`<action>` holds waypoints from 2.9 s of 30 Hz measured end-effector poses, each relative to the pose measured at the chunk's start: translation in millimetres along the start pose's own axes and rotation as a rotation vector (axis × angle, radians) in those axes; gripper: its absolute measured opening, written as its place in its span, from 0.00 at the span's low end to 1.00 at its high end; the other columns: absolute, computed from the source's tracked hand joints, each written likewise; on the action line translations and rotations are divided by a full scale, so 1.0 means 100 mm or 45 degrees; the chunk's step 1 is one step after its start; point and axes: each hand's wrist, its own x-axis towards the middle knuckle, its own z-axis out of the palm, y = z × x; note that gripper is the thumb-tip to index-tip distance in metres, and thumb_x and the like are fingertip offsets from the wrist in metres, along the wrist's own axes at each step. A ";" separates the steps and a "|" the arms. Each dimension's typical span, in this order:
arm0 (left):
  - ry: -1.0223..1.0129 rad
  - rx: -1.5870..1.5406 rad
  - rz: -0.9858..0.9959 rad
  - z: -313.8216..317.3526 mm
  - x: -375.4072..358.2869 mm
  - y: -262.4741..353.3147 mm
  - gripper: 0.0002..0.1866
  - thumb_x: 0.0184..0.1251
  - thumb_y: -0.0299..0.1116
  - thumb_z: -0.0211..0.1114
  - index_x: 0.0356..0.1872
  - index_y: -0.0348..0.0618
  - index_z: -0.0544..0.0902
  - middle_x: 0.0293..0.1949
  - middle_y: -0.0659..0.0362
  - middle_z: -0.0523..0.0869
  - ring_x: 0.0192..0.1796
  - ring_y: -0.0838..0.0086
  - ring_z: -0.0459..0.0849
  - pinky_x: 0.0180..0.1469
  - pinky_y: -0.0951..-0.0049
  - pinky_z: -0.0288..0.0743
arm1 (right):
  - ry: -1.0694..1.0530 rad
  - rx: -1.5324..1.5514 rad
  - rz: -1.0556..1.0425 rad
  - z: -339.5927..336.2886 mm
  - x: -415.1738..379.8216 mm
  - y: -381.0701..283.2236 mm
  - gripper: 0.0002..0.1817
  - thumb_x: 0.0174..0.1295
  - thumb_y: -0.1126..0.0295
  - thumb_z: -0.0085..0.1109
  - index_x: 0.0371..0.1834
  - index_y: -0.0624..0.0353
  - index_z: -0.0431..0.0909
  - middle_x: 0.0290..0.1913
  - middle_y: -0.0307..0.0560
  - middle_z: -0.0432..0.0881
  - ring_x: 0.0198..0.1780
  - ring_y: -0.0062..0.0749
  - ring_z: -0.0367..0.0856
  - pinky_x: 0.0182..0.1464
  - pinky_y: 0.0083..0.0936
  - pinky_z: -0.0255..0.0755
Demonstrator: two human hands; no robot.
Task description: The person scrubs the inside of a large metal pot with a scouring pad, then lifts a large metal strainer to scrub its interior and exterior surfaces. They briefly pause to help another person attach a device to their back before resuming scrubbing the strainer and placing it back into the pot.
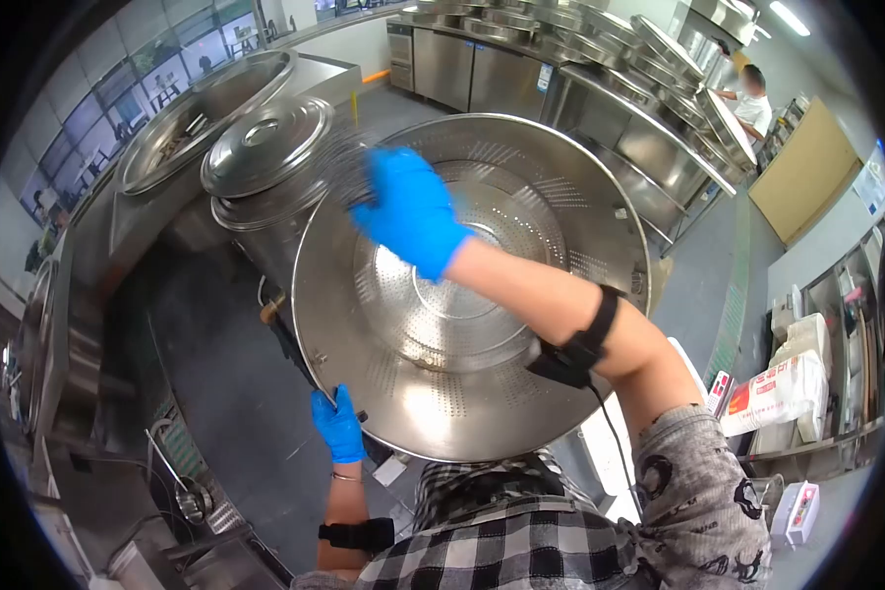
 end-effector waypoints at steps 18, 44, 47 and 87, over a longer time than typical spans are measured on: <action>0.085 0.086 -0.091 0.05 0.02 0.23 0.05 0.61 0.28 0.59 0.30 0.40 0.72 0.28 0.64 0.75 0.28 0.83 0.71 0.25 0.80 0.71 | -0.651 -0.606 0.617 -2.37 -0.85 1.43 0.23 0.59 0.48 0.45 0.35 0.56 0.80 0.30 0.59 0.79 0.33 0.51 0.77 0.40 0.36 0.70; -0.134 0.828 0.381 3.85 -0.98 1.75 0.16 0.53 0.42 0.62 0.29 0.37 0.78 0.24 0.45 0.78 0.30 0.49 0.77 0.37 0.56 0.71 | 0.146 0.722 0.084 -2.73 -1.17 2.63 0.16 0.55 0.64 0.55 0.42 0.64 0.75 0.41 0.54 0.78 0.44 0.45 0.75 0.46 0.33 0.67; -0.052 0.739 0.379 3.46 -0.78 2.20 0.13 0.50 0.36 0.65 0.24 0.35 0.77 0.21 0.48 0.78 0.22 0.64 0.75 0.29 0.65 0.70 | -0.195 0.761 0.545 -2.65 -1.81 2.72 0.19 0.57 0.65 0.55 0.48 0.66 0.70 0.44 0.53 0.78 0.45 0.35 0.75 0.48 0.31 0.67; -0.052 -0.302 0.371 1.58 -1.49 1.32 0.31 0.54 0.30 0.66 0.60 0.41 0.66 0.53 0.56 0.72 0.53 0.70 0.72 0.57 0.72 0.66 | -0.458 -0.349 -0.902 -1.06 0.37 0.52 0.22 0.57 0.58 0.43 0.53 0.55 0.68 0.49 0.57 0.74 0.45 0.55 0.75 0.47 0.44 0.69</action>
